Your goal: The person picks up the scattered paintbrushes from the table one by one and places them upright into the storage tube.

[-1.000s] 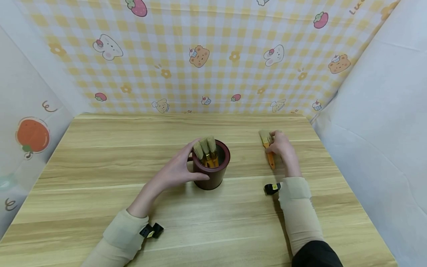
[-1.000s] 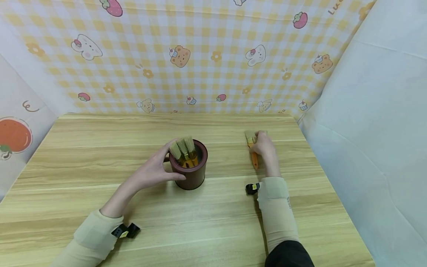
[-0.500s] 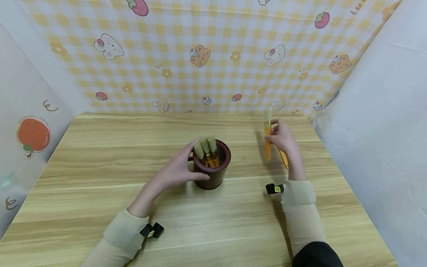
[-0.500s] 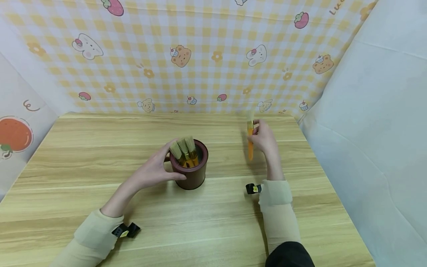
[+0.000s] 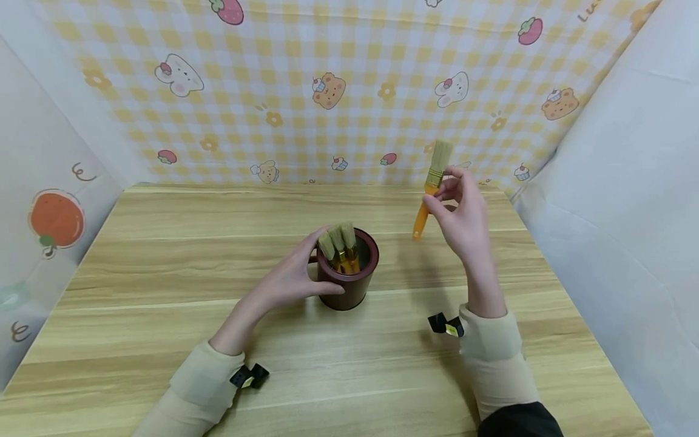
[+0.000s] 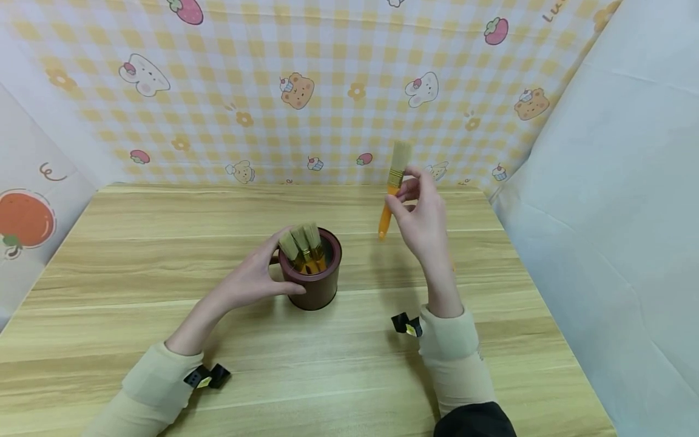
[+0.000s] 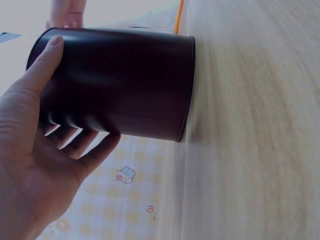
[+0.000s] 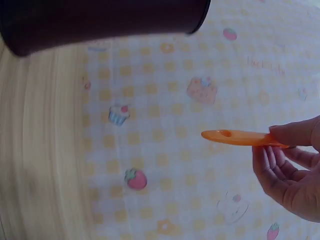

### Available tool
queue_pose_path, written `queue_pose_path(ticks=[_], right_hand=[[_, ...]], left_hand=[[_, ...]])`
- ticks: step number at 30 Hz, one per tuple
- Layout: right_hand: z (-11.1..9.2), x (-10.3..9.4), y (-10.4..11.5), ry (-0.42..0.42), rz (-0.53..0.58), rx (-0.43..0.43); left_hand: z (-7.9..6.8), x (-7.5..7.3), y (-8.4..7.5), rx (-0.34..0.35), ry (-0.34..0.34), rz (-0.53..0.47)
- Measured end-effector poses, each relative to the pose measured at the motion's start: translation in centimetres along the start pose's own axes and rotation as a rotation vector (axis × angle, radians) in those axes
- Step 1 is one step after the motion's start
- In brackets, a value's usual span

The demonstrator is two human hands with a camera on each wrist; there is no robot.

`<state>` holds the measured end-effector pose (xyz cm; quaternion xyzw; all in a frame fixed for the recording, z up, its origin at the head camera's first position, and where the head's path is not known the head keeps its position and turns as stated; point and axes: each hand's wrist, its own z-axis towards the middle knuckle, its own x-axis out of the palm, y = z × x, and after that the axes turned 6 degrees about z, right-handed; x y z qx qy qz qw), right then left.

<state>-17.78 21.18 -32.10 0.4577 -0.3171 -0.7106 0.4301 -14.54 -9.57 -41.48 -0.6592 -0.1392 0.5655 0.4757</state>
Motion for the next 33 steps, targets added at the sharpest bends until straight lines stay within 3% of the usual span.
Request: queue_pose_path(ticks=[3,7,13,33], right_hand=[[-0.7,0.7,1.1,-0.032,0.115,-0.088],[-1.7,1.9,2.2,-0.008,0.267,-0.186],[-2.8,3.6,3.0,0.069,0.352,-0.211],[-3.0,5.2,2.4,0.333,-0.009,-0.228]], left_hand=[[0.0,0.0,0.0,0.002,0.0,0.002],[0.0,0.0,0.0,0.008,-0.001,0.005],[0.0,0.0,0.1,0.018,-0.003,0.003],[0.1,0.1,0.1,0.031,-0.002,-0.014]])
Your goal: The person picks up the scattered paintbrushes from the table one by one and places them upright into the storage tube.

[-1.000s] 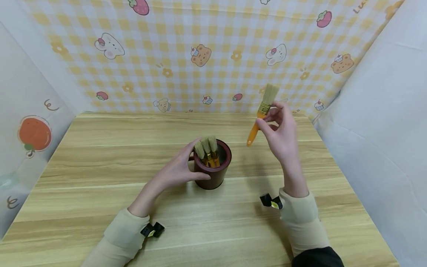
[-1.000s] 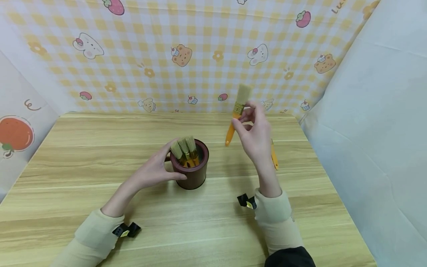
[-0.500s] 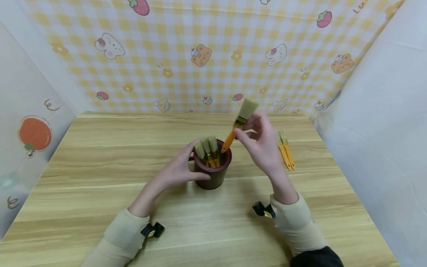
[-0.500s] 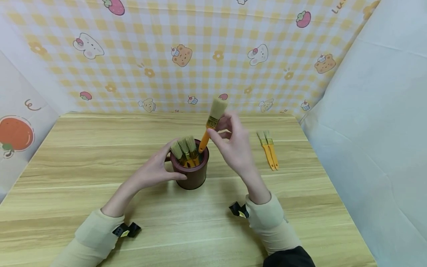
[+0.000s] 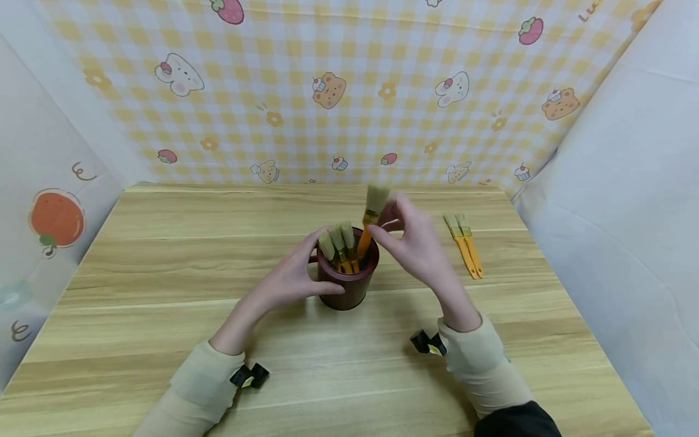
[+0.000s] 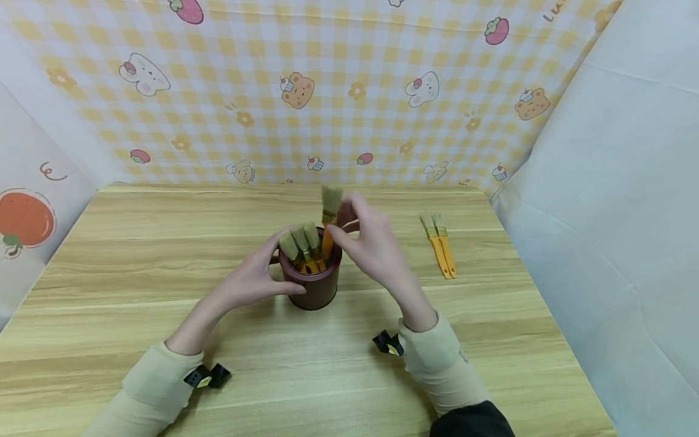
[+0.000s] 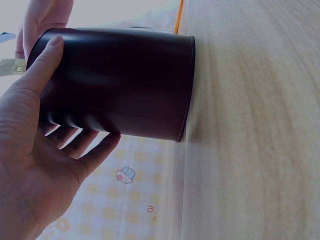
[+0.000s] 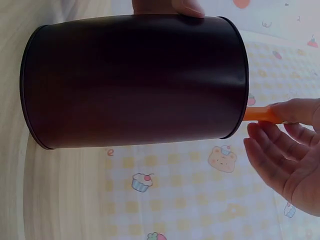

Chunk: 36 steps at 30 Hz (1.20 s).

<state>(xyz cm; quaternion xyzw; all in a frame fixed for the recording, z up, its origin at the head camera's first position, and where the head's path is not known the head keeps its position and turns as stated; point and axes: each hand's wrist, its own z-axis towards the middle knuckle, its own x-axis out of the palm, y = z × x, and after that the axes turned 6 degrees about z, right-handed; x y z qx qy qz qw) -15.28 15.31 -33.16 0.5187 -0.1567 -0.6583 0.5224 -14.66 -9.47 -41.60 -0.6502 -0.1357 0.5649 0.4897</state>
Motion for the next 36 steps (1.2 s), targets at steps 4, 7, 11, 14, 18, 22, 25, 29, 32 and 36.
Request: queue_pose_path(ticks=[4,7,11,14,18,22,25,29,32,36], right_hand=[[0.1,0.2,-0.3,0.044,-0.025,0.014],[0.1,0.3,-0.5,0.073,-0.042,0.015],[0.2,0.3,-0.7,0.091,-0.035,0.014],[0.2,0.1,-0.7,0.08,-0.011,0.023],[0.2,-0.5,-0.6,0.046,0.013,0.053],[0.4,-1.6,-1.0,-0.008,0.016,0.086],[0.6,-2.7,-1.7,-0.057,0.01,0.111],[1.0,-4.2,-3.6,-0.12,0.045,0.131],[1.1,-5.3,-5.2,-0.161,0.068,0.152],[1.1,-6.8,-7.4,-0.208,0.069,0.22]], left_hand=[[0.0,0.0,0.1,-0.005,-0.003,0.004],[-0.1,0.1,0.1,-0.01,-0.004,0.008],[0.0,0.1,0.1,-0.001,-0.005,0.002],[0.0,0.1,0.0,0.009,-0.005,-0.008],[0.0,0.0,0.0,0.007,-0.006,-0.007],[-0.1,0.0,-0.1,-0.009,-0.006,-0.006],[-0.1,0.0,-0.1,-0.023,-0.001,-0.001],[-0.1,0.0,-0.1,-0.027,0.0,0.004],[-0.1,0.0,-0.1,-0.022,0.0,0.001],[-0.1,0.0,-0.2,-0.035,0.004,-0.005]])
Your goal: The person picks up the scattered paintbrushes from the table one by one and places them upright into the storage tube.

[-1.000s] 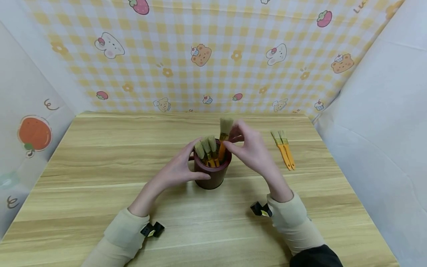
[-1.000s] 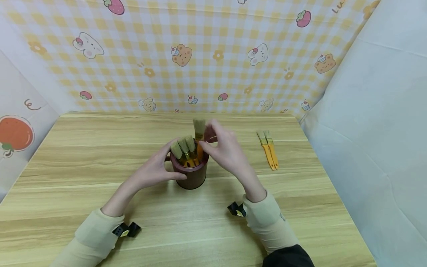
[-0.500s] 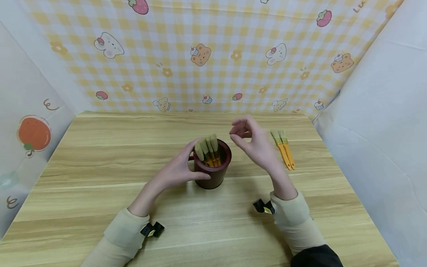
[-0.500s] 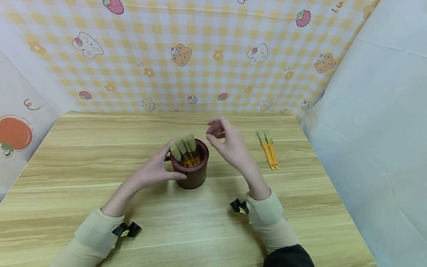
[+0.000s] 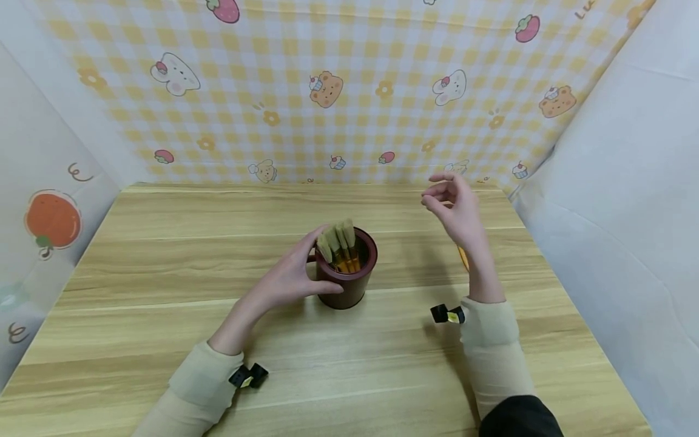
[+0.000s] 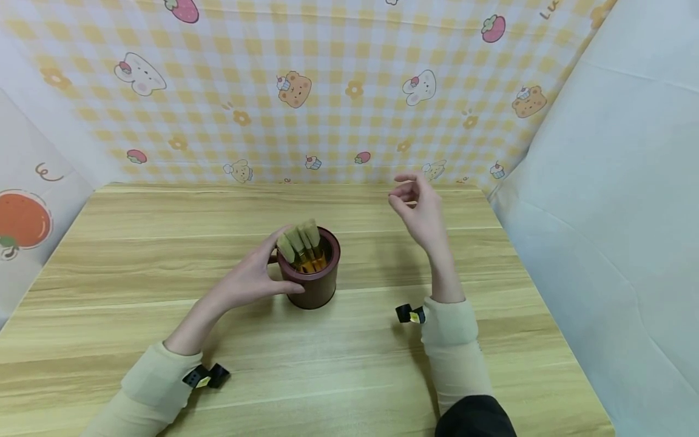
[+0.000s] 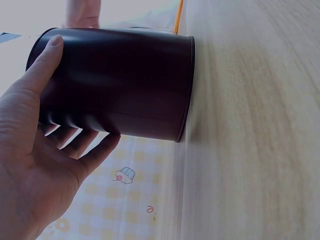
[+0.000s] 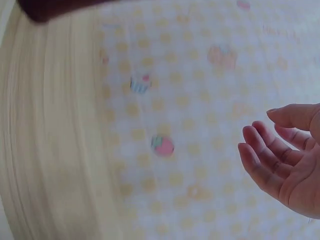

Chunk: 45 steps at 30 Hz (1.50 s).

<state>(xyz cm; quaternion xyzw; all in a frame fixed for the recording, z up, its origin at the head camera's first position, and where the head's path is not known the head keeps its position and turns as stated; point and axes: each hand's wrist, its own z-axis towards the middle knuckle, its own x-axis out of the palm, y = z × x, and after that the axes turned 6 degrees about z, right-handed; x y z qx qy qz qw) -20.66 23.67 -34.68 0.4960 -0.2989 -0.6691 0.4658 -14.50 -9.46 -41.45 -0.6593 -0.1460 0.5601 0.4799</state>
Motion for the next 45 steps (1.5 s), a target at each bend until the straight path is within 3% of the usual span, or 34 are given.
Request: queue_pose_path(ticks=[8,13,25,34,45], right_hand=[[0.7,-2.5,-2.6,-0.036,-0.005,0.195],[0.7,-3.3,-3.5,-0.017,-0.079,0.3],[0.5,-4.3,-6.4,0.137,-0.308,0.496],[0.4,-4.7,-7.6,0.196,-0.376,0.551],[0.2,-4.9,-8.4,0.19,-0.421,0.573]], left_hand=[[0.0,-0.1,-0.1,-0.001,0.002,0.0],[0.0,-0.1,0.0,-0.004,0.001,0.004],[0.0,-0.1,0.1,0.004,0.001,0.005],[0.1,0.0,0.0,0.01,0.002,-0.004],[0.0,0.0,-0.2,-0.019,0.005,0.008]])
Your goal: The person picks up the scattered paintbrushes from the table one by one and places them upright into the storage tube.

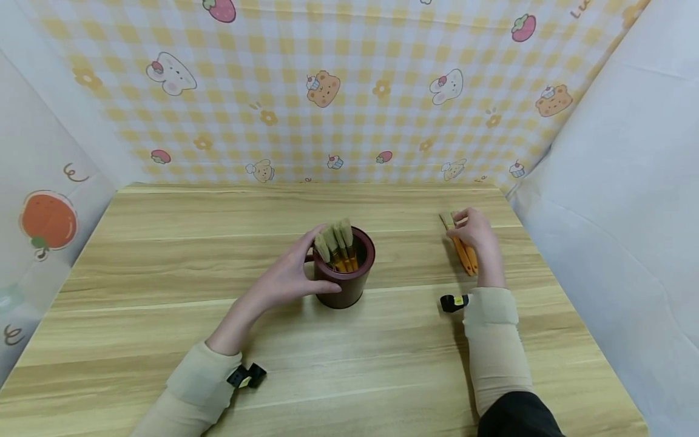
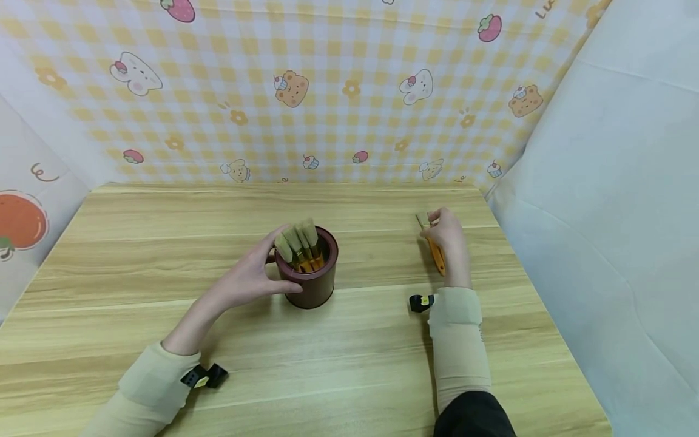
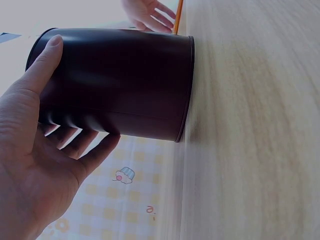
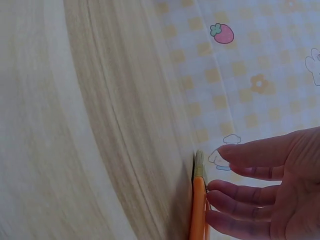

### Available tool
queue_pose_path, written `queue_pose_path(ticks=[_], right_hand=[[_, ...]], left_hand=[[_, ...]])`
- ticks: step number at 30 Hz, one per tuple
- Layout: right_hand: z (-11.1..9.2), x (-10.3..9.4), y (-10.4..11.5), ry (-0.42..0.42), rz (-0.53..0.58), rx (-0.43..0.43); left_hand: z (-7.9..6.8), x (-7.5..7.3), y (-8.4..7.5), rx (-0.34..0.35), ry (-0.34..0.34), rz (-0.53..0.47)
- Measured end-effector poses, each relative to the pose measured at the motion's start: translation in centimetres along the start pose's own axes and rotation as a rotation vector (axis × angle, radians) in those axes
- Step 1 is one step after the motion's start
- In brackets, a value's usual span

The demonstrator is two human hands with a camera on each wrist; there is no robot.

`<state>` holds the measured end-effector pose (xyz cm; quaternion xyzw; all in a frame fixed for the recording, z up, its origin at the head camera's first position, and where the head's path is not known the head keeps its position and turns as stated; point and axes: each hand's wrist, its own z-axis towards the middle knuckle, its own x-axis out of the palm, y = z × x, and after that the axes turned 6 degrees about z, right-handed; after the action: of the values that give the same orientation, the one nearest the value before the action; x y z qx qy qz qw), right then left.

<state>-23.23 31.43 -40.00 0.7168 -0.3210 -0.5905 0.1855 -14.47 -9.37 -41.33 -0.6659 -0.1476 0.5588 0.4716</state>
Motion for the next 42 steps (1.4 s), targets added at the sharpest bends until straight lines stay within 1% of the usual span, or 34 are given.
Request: queue_pose_path(ticks=[6,12,20,25,29,33,38,42], right_hand=[[0.4,0.1,-0.4,-0.003,-0.014,0.018],[0.7,0.4,-0.9,-0.024,-0.054,-0.004],[0.9,1.0,-0.8,0.004,-0.047,-0.004],[0.9,1.3,-0.3,0.025,0.002,0.016],[0.8,1.3,0.1,0.039,0.091,0.004],[0.5,0.9,0.8,0.034,0.181,-0.045],[-0.3,0.3,2.3,0.011,0.245,-0.104],[-1.4,-0.2,3.8,-0.024,0.286,-0.177]], left_hand=[[0.0,0.0,0.0,0.012,-0.003,0.001],[0.0,0.0,0.1,0.009,-0.004,0.005],[0.1,0.0,0.1,0.012,-0.005,0.004],[0.1,0.0,0.1,0.019,-0.006,-0.006],[0.1,0.0,0.1,0.016,-0.005,-0.005],[0.0,0.0,0.1,0.012,-0.003,-0.003],[0.0,0.0,0.1,0.006,-0.004,0.001],[0.0,0.0,0.1,-0.005,-0.005,0.01]])
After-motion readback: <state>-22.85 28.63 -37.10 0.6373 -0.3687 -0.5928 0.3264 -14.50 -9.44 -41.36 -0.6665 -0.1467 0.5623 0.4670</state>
